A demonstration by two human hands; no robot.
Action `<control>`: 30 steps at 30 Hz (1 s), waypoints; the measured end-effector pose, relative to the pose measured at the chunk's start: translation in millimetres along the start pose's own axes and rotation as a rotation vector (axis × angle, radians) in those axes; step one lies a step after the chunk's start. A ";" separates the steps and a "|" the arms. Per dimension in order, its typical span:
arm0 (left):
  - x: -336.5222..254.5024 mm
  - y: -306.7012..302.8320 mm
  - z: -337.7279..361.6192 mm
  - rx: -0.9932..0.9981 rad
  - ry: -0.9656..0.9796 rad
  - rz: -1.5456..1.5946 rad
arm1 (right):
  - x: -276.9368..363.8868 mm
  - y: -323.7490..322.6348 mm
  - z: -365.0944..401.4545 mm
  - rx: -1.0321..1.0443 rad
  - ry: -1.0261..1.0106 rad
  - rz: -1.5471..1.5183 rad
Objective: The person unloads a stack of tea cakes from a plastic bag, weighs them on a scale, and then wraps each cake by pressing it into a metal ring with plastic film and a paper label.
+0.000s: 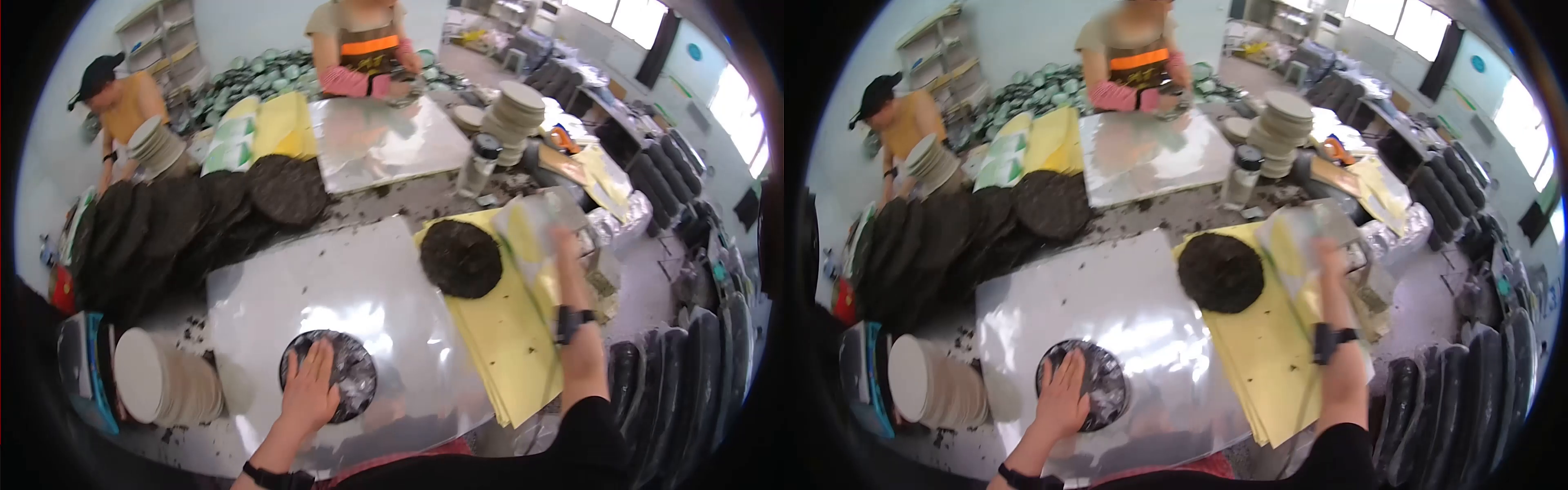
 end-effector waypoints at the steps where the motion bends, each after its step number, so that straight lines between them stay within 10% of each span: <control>1: -0.8 -0.1 -2.0 0.012 -0.009 -0.004 | -16.4 -73.1 -8.4 -0.117 0.160 -0.143; 5: 1.5 -0.3 3.4 -0.008 -0.018 -0.021 | 48.0 -332.2 18.0 -0.599 0.362 -0.940; 7: 4.0 -1.9 5.5 -0.041 0.012 -0.024 | 176.5 -340.0 64.3 -0.267 0.279 -1.096; 10: 7.9 1.8 8.2 -0.083 0.036 0.151 | 450.7 -232.0 227.2 0.859 -0.254 -0.682; 12: 13.0 9.0 3.7 -0.029 0.067 0.343 | 534.1 -263.5 252.3 0.570 -0.733 -0.874; 17: 17.1 18.5 12.8 -0.030 0.082 0.177 | 576.9 -274.8 248.5 0.728 -1.024 -0.273; 21: 16.1 -8.9 10.2 -0.095 0.068 0.363 | 603.1 -239.4 227.2 0.536 -0.491 -1.057; 24: 81.5 -18.4 30.1 -0.574 -0.124 1.683 | 621.9 -245.7 249.3 0.458 -0.770 -0.512; 28: 3.1 -36.4 26.2 -0.277 0.255 0.393 | 631.9 -237.6 259.2 0.495 -0.834 -0.400; 30: 7.4 -16.3 20.6 -0.155 0.126 0.333 | 639.6 -233.9 265.1 0.411 -0.879 -0.251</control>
Point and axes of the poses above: each hand's wrist, its own z-axis away from the middle knuckle, its own y-axis out of the palm, x = y × z, the point moved 10 cm from there along -z, towards the middle knuckle, and after that the axes turned 1 degree about -x, right-handed, at the moved point
